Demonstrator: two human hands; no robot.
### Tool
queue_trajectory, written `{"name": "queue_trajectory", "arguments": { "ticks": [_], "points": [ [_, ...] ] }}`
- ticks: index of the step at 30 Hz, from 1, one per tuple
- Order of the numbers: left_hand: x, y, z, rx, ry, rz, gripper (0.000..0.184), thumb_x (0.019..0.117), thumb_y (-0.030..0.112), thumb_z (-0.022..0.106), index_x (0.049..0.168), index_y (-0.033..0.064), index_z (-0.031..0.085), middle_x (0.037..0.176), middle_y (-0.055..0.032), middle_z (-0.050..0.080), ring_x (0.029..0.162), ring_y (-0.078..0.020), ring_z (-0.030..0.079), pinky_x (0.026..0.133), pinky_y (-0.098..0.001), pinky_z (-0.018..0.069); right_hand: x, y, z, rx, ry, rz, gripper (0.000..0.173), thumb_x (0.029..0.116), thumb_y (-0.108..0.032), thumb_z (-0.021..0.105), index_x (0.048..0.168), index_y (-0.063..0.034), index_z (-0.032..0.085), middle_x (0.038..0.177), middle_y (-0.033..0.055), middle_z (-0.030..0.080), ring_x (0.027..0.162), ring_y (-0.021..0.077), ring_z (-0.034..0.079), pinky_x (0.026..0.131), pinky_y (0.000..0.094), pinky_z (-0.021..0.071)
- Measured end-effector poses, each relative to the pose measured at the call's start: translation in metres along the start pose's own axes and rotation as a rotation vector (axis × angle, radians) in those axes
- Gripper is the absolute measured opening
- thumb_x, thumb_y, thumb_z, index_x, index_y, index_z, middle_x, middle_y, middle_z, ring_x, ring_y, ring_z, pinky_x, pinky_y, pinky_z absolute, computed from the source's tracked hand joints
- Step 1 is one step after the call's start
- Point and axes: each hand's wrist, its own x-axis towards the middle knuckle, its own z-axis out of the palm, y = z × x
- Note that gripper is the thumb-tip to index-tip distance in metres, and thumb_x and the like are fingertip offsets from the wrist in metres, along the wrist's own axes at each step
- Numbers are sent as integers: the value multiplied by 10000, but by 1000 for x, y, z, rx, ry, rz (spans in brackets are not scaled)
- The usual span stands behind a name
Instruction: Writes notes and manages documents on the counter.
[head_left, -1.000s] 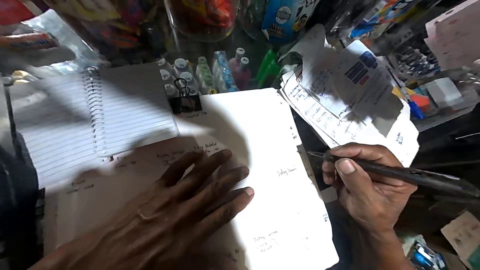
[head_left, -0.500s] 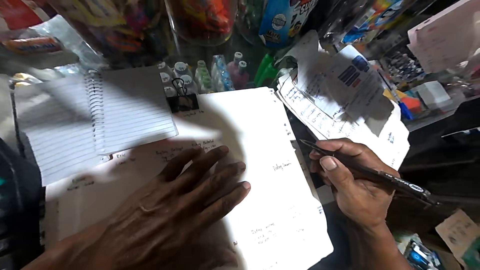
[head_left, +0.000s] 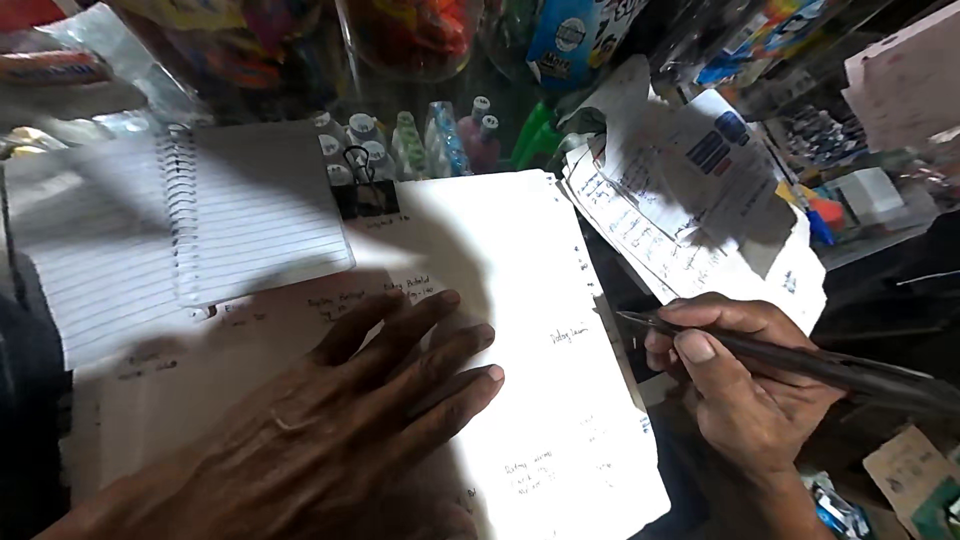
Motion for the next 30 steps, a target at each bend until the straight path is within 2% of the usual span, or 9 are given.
{"name": "queue_trajectory", "arguments": {
  "ticks": [6,11,23,30],
  "points": [
    [-1,0,0,-13,-5,-13,765,978,729,387,1568,242,405,1609,-104,415,1506,-362,321,1161,-572,292,1,-4,0,-87,-90,19,156,1021,-242,628,1130,-185,725,999,-86,726,835,24,686,726,182,591],
    [-1,0,1,-26,-4,-17,756,982,718,397,1565,237,414,1610,-101,414,1500,-361,327,1156,-567,292,4,0,2,-63,-61,65,168,1024,-226,627,1160,-185,717,959,-100,733,794,12,688,703,173,592],
    [0,1,-1,-46,-27,-19,756,986,700,417,1574,226,395,1617,-118,398,1505,-375,314,1146,-602,290,3,1,2,-58,-42,34,110,996,-198,658,1078,-184,731,925,-115,727,744,-10,672,656,152,582],
    [-1,0,0,-20,-38,-20,763,987,712,391,1578,229,385,1635,-113,371,1513,-379,301,1145,-586,300,3,3,4,-75,-36,36,98,998,-209,660,1054,-175,733,900,-120,722,718,-25,660,631,134,570]
  ]
}}
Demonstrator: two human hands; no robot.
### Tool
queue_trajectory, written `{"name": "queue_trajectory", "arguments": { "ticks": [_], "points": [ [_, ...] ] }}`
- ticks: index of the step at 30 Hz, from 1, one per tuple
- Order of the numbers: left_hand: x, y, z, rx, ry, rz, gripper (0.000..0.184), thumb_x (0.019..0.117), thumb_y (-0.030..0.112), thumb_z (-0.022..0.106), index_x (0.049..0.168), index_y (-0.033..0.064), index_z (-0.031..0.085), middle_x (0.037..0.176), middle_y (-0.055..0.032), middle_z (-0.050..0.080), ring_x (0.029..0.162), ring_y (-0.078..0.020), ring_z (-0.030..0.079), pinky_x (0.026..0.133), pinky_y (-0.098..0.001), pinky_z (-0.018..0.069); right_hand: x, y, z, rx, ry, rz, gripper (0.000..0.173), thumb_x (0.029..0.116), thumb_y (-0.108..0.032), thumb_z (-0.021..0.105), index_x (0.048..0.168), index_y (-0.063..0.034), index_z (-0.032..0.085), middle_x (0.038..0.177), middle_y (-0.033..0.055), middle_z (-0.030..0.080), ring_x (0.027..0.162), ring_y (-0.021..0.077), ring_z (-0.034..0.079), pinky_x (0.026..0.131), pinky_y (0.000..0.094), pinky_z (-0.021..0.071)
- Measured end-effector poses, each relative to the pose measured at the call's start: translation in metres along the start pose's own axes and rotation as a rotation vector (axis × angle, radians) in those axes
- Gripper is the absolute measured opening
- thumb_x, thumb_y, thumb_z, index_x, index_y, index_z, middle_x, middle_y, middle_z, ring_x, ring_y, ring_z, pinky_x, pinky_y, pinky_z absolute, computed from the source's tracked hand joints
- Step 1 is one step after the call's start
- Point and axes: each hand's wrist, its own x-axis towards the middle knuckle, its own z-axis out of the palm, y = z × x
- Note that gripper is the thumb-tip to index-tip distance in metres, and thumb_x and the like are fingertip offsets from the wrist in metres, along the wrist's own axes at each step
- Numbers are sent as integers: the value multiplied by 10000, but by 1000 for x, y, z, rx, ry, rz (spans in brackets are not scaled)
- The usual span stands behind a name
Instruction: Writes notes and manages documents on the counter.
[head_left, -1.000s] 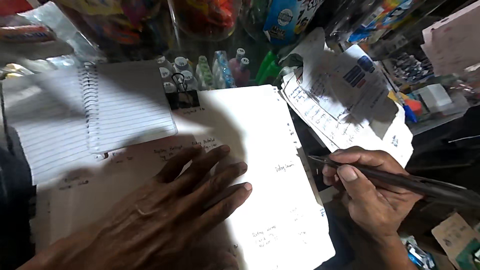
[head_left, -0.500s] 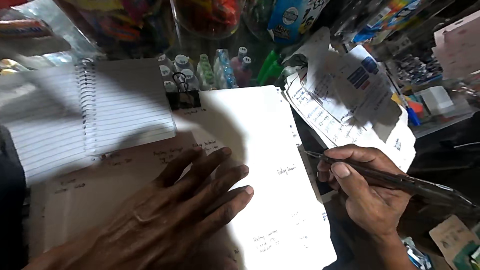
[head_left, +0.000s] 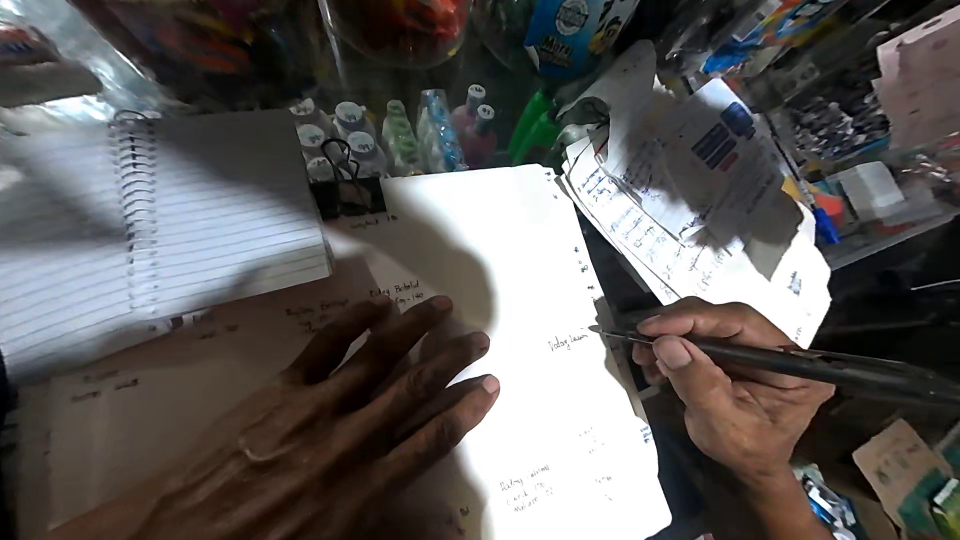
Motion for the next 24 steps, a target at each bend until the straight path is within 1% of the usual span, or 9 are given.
{"name": "queue_trajectory", "arguments": {
  "ticks": [3,6,9,13,15,19,24],
  "points": [
    [0,0,0,-9,4,-3,753,991,707,388,1572,229,398,1627,-112,385,1508,-378,309,1147,-587,295,0,-2,0,8,-9,-2,101,1006,-203,651,1062,-173,729,920,-118,727,740,-23,669,646,132,573],
    [0,0,0,-15,4,-2,753,990,701,405,1575,226,404,1619,-116,398,1496,-375,327,1143,-575,299,-3,-7,2,27,-37,-10,116,1015,-186,637,1067,-135,728,934,-97,731,764,-28,669,658,123,566],
    [-1,1,0,-21,8,-7,756,986,701,415,1576,229,396,1617,-116,400,1502,-376,318,1147,-584,292,-4,-13,6,31,-73,-4,126,1022,-195,631,1060,-116,722,935,-94,726,770,-41,659,667,110,556],
    [-1,1,1,-18,22,3,756,992,702,396,1572,219,404,1614,-120,407,1498,-380,325,1143,-582,297,0,-12,8,54,-43,21,99,1008,-192,650,1054,-150,727,926,-101,733,754,-23,673,653,126,571],
    [-1,1,1,-18,25,-1,754,992,700,399,1574,220,403,1617,-112,404,1503,-373,320,1146,-575,301,2,-14,10,66,-40,21,97,1006,-194,655,1051,-149,728,923,-99,733,747,-21,669,647,127,567],
    [-1,1,1,-29,24,-5,750,991,691,415,1576,224,395,1626,-101,391,1519,-362,291,1166,-566,275,0,-15,15,73,-109,21,101,1013,-162,639,1040,-96,711,910,-75,716,751,-43,645,648,102,541],
    [-1,1,3,-20,31,4,759,990,689,417,1575,205,400,1613,-125,405,1513,-371,302,1162,-581,276,-2,-9,14,82,-157,45,100,1013,-148,629,1043,-97,709,901,-89,706,752,-60,633,644,90,530]
  ]
}}
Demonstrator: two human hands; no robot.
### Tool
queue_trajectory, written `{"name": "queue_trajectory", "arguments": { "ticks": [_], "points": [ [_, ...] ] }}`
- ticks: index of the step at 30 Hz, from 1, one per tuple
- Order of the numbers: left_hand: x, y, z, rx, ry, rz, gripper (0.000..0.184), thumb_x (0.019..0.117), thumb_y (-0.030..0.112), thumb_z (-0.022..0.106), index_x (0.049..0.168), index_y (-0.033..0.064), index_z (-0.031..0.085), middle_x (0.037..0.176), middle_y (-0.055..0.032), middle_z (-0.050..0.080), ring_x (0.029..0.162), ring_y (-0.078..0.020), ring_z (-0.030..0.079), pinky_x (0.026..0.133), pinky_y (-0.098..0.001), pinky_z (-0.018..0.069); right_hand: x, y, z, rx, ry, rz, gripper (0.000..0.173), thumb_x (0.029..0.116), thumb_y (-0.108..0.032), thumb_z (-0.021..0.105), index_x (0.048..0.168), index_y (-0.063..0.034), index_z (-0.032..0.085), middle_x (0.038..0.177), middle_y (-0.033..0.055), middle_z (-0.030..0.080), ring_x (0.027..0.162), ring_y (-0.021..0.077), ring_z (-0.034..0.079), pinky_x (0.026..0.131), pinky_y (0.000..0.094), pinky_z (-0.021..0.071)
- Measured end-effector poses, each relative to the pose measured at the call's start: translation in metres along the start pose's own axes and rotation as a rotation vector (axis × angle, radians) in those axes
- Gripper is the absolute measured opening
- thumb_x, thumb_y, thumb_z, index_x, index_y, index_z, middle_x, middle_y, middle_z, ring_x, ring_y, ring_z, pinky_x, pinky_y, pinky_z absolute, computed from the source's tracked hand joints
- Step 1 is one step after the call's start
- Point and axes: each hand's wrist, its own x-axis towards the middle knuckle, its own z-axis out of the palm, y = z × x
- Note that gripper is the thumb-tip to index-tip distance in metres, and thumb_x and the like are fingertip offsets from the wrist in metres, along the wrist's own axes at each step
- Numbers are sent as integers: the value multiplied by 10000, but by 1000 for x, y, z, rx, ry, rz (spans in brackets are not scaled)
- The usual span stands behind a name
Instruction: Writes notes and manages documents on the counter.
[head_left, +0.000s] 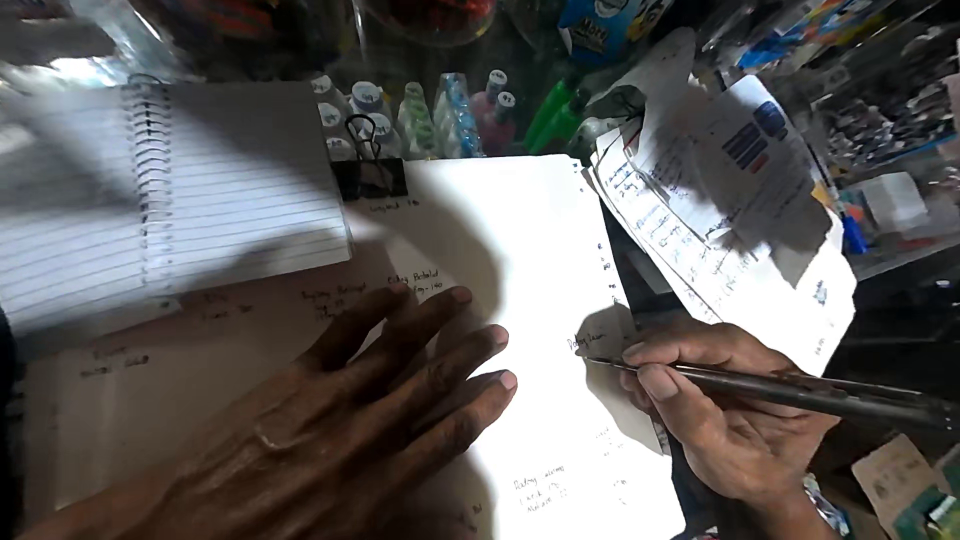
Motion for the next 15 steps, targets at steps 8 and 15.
{"name": "queue_trajectory", "arguments": {
  "ticks": [8,15],
  "points": [
    [-1,-1,1,-4,-5,-1,765,990,702,398,1577,212,400,1627,-115,385,1517,-367,290,1163,-577,267,0,2,1,-52,6,-29,99,1007,-154,638,1028,-88,707,894,-81,712,758,-60,638,654,87,533],
    [0,-1,0,8,-12,-6,764,992,707,385,1574,212,404,1628,-113,384,1519,-367,289,1162,-577,273,0,3,2,-73,1,-39,91,998,-132,643,1023,-75,710,912,-74,720,805,-51,652,689,94,542]
  ]
}}
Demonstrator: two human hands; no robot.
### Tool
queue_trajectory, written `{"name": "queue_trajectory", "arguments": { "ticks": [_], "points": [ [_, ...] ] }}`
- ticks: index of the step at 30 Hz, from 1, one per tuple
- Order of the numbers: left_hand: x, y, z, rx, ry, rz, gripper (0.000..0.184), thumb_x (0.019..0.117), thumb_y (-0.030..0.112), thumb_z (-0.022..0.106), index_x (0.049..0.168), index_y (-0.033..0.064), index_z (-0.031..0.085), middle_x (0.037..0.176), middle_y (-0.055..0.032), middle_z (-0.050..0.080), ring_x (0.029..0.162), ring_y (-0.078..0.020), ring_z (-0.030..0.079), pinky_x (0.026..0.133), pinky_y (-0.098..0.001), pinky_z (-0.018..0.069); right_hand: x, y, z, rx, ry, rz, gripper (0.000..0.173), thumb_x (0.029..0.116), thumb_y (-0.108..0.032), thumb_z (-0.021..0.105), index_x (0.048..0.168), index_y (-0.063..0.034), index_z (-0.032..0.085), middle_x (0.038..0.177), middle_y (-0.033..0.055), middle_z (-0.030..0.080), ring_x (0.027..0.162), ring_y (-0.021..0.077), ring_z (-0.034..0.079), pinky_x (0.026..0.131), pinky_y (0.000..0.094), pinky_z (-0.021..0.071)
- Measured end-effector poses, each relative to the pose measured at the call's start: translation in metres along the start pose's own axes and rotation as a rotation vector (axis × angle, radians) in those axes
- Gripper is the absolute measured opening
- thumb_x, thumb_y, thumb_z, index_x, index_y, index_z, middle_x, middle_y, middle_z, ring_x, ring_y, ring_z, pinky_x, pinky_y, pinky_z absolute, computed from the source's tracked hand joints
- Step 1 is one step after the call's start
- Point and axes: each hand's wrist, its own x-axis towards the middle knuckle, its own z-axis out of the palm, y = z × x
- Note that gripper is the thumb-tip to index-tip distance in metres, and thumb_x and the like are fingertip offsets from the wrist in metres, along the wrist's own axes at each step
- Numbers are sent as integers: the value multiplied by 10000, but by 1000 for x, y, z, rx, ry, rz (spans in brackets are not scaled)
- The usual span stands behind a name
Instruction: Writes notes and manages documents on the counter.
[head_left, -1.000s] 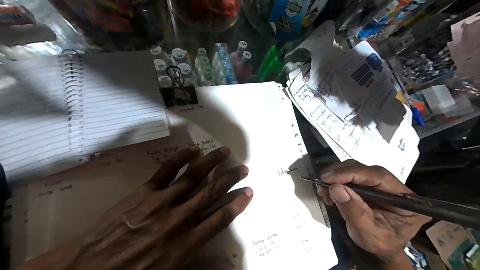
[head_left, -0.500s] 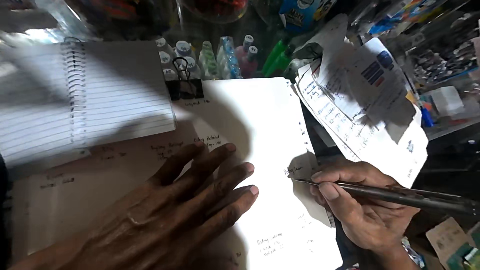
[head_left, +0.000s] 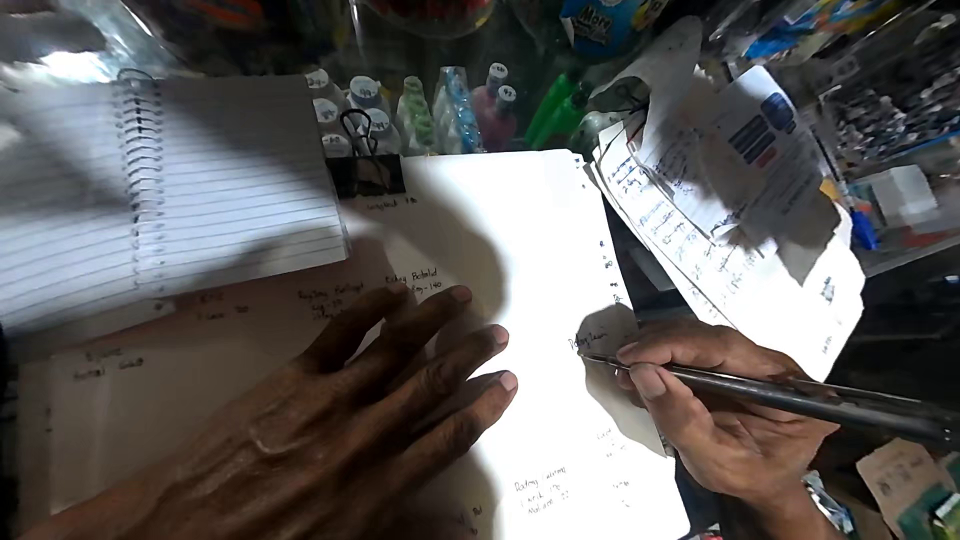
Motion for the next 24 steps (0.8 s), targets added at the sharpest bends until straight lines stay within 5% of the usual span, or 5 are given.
{"name": "queue_trajectory", "arguments": {
  "ticks": [24],
  "points": [
    [0,1,-1,-6,2,-2,750,996,698,386,1572,218,407,1621,-112,396,1515,-372,294,1157,-582,275,0,-1,0,-27,-16,-9,95,1002,-141,634,995,-68,693,877,-70,704,781,-70,632,675,72,518]
  ]
}}
